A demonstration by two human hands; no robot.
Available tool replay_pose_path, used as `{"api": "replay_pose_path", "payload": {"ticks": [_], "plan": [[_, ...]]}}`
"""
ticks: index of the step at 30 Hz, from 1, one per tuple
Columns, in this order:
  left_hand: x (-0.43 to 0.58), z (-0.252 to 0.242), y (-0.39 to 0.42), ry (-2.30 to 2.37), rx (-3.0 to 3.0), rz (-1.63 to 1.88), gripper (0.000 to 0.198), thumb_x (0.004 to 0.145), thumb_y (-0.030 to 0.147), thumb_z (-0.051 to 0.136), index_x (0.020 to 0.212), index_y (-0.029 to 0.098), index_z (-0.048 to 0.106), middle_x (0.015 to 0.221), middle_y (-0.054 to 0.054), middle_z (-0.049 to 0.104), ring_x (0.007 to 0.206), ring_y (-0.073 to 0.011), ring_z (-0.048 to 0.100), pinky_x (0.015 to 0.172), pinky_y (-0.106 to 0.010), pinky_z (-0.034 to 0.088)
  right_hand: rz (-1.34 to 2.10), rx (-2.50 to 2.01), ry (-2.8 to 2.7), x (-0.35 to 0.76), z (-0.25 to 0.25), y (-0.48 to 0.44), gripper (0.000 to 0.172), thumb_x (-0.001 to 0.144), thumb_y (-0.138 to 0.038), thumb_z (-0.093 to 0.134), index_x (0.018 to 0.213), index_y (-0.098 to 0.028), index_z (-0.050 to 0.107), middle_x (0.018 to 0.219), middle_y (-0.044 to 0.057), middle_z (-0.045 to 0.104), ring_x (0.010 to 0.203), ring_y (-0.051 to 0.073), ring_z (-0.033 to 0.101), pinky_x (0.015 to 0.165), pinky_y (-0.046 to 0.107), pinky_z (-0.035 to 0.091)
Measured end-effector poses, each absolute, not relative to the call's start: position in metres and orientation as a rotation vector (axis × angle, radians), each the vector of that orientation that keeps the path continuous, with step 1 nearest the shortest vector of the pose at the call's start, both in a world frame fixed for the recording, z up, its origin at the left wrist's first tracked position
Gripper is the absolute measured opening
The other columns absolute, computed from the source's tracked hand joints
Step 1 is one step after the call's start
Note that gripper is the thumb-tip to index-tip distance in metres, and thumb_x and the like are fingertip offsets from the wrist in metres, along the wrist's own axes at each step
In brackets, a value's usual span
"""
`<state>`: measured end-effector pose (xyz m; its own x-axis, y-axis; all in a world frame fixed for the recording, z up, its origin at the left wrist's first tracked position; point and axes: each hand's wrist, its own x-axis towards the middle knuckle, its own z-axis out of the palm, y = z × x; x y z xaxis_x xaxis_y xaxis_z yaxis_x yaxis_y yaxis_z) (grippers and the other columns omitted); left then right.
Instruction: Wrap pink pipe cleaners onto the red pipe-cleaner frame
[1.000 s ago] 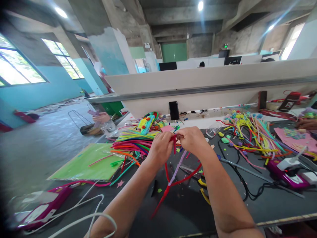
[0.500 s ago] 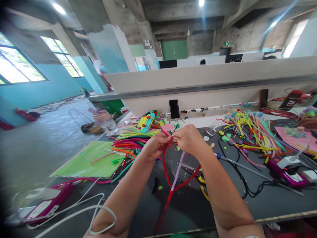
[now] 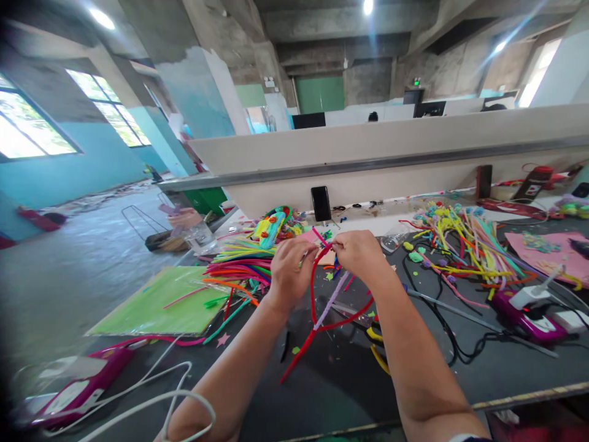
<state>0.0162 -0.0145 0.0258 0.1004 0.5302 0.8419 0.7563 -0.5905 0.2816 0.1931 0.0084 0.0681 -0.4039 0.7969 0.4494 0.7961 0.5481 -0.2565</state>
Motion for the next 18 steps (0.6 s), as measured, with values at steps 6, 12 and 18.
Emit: {"api": "replay_pose_path", "payload": {"ticks": [6,12,18], "plan": [[0.025,0.011,-0.011,-1.193,-2.207,-1.273,0.026,0.089,0.022,0.049,0.112,0.018,0.063,0.108,-0.011,0.064,0.104,-0.0220,0.056,0.096,-0.039,0.041,0.031,-1.252,-2.287,0.187,0.065,0.009,0.025,0.086,-0.023,0.049,0.078,-0.020,0.072,0.072,0.005,0.070,0.068,0.015,0.058,0.060,0.026,0.030],[0.022,0.004,-0.005,-1.219,-2.194,-1.276,0.025,0.090,0.020,0.046,0.107,0.016,0.064,0.105,-0.011,0.065,0.103,-0.0221,0.056,0.095,-0.040,0.041,-0.030,-1.226,-2.294,0.184,0.061,0.012,0.024,0.086,-0.023,0.050,0.080,-0.020,0.073,0.073,0.006,0.071,0.068,0.016,0.058,0.061,0.026,0.031],[0.023,0.008,-0.003,-1.386,-2.258,-1.300,0.022,0.090,0.019,0.044,0.093,0.016,0.066,0.093,-0.010,0.067,0.093,-0.0215,0.058,0.089,-0.037,0.041,-0.127,-1.181,-2.352,0.181,0.057,0.018,0.021,0.084,-0.024,0.053,0.078,-0.020,0.073,0.074,0.006,0.072,0.068,0.016,0.058,0.064,0.028,0.030]]}}
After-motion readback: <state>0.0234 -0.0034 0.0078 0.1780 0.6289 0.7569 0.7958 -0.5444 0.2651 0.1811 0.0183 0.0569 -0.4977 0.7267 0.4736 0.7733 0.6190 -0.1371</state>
